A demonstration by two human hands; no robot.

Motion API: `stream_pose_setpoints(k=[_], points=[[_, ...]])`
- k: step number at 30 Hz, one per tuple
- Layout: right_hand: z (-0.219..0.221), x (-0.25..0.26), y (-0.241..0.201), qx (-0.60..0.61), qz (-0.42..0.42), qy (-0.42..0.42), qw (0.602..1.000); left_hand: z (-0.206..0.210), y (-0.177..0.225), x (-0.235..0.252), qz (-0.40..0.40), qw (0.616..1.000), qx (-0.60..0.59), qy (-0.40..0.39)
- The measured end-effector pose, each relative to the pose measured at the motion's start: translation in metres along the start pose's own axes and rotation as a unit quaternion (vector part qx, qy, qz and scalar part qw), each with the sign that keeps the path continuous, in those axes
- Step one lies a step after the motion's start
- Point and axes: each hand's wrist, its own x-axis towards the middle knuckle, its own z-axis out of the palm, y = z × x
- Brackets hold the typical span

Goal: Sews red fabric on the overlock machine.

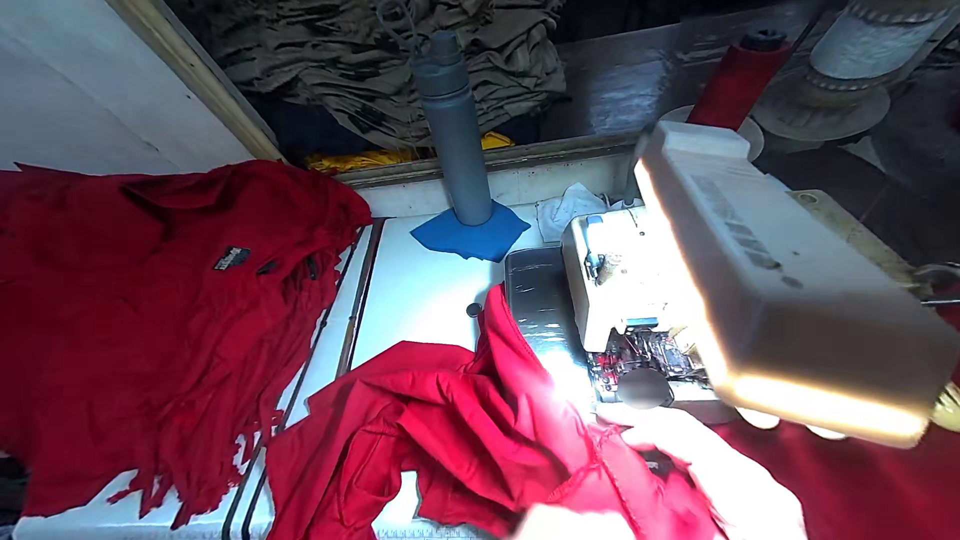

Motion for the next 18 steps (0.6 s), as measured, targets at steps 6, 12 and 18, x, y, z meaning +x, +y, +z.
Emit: stream_pose_setpoints(k=[6, 12, 18], points=[[0.015, -0.003, -0.006, 0.066, -0.003, 0.002, 0.998, -0.005, -0.021, -0.008, -0.031, 0.993, -0.088, 0.077], [0.016, -0.006, -0.008, 0.053, 0.046, -0.015, 0.997, -0.018, -0.033, 0.000, -0.044, 0.997, 0.017, 0.069], [0.003, 0.005, -0.019, 0.107, 0.100, -0.099, 0.984, -0.025, -0.041, 0.008, -0.164, 0.967, -0.189, 0.048]])
